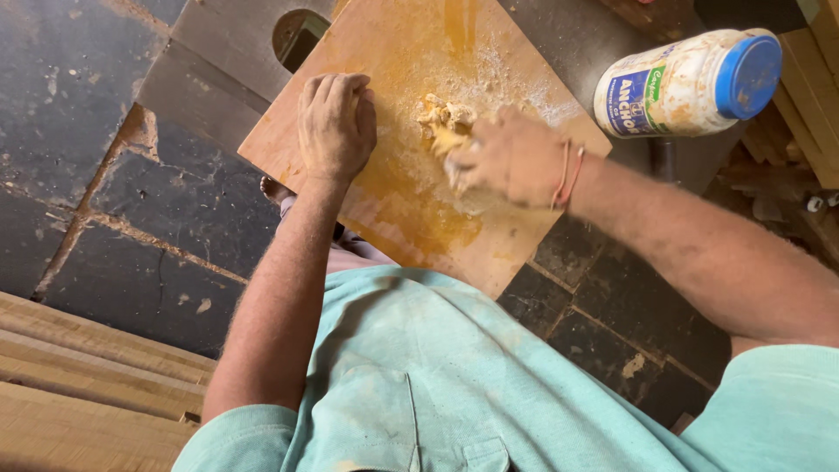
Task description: The person places adhesive and colored powders onto a wooden board and mixes them into a paste using a small metal scraper.
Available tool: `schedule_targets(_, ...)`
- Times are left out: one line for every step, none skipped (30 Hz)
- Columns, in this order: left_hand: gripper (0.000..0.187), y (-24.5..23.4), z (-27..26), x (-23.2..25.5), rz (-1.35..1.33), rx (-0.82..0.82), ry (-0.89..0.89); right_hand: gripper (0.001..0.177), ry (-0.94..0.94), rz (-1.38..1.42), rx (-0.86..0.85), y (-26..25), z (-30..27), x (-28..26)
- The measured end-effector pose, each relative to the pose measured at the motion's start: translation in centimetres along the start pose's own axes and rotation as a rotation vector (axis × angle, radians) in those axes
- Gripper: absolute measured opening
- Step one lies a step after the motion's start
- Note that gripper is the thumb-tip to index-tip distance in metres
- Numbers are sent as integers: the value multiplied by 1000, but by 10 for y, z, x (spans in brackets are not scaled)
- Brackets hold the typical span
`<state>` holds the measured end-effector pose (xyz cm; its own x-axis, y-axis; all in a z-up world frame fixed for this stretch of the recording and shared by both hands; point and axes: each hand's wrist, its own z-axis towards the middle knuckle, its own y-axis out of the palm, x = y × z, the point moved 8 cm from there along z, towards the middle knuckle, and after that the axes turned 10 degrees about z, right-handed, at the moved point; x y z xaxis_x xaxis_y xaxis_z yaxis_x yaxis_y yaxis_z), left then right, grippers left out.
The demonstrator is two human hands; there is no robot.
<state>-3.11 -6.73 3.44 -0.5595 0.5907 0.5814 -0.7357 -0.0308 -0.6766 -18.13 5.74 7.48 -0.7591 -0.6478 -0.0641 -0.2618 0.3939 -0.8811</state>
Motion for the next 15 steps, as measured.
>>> schedule_targets(12,1,-2,1,7,-6,-1,21,-53,8,67,1,-3,-13)
schedule_targets(11,2,-5,2,14,-12,-2,16,-80,-12,23,10,-6,-25)
schedule_targets(11,3,-5,2,17,-27,-11,12,-106,-37,-17,18,-7,-34)
schedule_targets(11,4,-6,2,19,-42,-20,11,-132,-61,-57,24,-9,-40)
schedule_targets(11,5,-1,1,25,-46,-25,11,-112,-80,-90,28,-9,-37)
schedule_targets(12,3,3,2,12,-20,-3,11,-92,-99,-122,30,-8,-29)
schedule_targets(12,-1,3,3,0,-1,13,12,-77,-110,-156,32,-8,-22)
schedule_targets(13,-3,2,4,-11,19,28,12,-48,-81,-96,27,-8,-11)
schedule_targets(12,-2,0,4,-4,8,19,23,-9,-42,-39,24,-10,1)
schedule_targets(11,-1,-3,5,3,-2,10,37,31,-3,18,21,-13,15)
schedule_targets(10,0,-4,5,10,-7,-1,35,75,-32,-11,24,-18,30)
schedule_targets(11,0,-4,7,3,-12,0,32,118,-62,-40,27,-25,46)
schedule_targets(11,-1,-1,5,2,-10,4,31,160,-97,-62,30,-29,61)
schedule_targets(11,-2,2,4,0,-9,8,37,196,71,16,27,-34,71)
schedule_targets(12,-2,2,5,1,-10,5,45,231,245,94,25,-41,78)
